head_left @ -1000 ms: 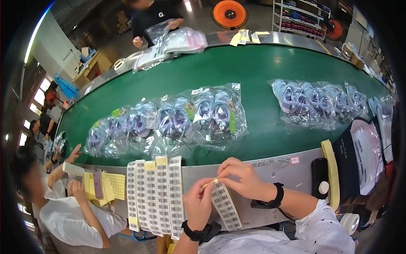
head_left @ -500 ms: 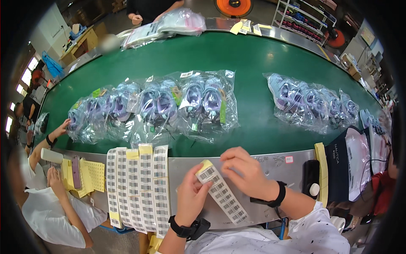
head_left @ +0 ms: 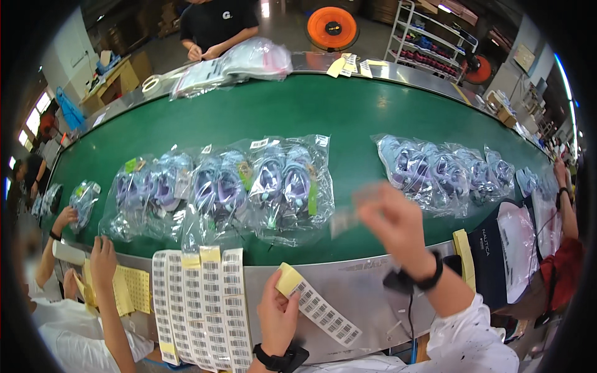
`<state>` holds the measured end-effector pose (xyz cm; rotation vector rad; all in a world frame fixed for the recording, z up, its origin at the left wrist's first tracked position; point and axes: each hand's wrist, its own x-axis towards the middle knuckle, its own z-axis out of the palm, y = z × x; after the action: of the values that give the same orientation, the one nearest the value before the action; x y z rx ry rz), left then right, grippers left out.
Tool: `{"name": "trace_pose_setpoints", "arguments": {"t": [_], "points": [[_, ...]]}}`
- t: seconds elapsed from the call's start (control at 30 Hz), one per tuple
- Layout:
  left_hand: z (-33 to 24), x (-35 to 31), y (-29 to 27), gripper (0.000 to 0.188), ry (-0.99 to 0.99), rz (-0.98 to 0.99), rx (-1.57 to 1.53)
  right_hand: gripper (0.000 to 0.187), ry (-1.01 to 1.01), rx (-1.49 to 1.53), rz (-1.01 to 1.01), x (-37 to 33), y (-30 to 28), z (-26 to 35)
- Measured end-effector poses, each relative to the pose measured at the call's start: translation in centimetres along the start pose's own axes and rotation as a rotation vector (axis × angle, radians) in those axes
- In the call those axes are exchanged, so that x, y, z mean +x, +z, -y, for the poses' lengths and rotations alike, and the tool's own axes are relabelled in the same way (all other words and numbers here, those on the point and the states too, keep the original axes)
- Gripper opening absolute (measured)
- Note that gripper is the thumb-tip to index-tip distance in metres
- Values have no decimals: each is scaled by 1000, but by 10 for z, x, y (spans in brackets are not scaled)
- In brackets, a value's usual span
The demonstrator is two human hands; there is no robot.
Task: The person peels barcode stickers from a sheet and applies them to plastic-wrapped footwear packages on a green conveyor belt. The person handles the packages one at a time, placing the labels on the clear plastic bags containing the shoes.
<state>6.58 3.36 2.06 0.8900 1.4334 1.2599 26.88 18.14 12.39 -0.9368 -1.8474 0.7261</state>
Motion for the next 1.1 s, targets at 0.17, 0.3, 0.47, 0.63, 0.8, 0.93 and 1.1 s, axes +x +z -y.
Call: {"name": "trace_pose_setpoints", "arguments": {"t": [0.17,0.3,0.47,0.63,0.8,0.93,1.1], "points": [[17,4,26,52,58,-58,-36,61,409,57,-195,93,2,-152],[24,4,27,51,93,-68,2,92,652,-35,-271,115,48,-206],[34,-1,25,49,52,-79,-50,76,783,174,-312,123,54,-228],[32,-2,32,45,63,-60,25,47,760,559,-420,125,11,-255],[34,-2,38,44,54,-67,53,12,822,580,-270,143,8,-256],[35,-3,39,44,59,-74,75,14,955,527,-177,155,22,-250],[39,-5,40,43,49,-76,84,12,998,462,-48,169,26,-255]]}}
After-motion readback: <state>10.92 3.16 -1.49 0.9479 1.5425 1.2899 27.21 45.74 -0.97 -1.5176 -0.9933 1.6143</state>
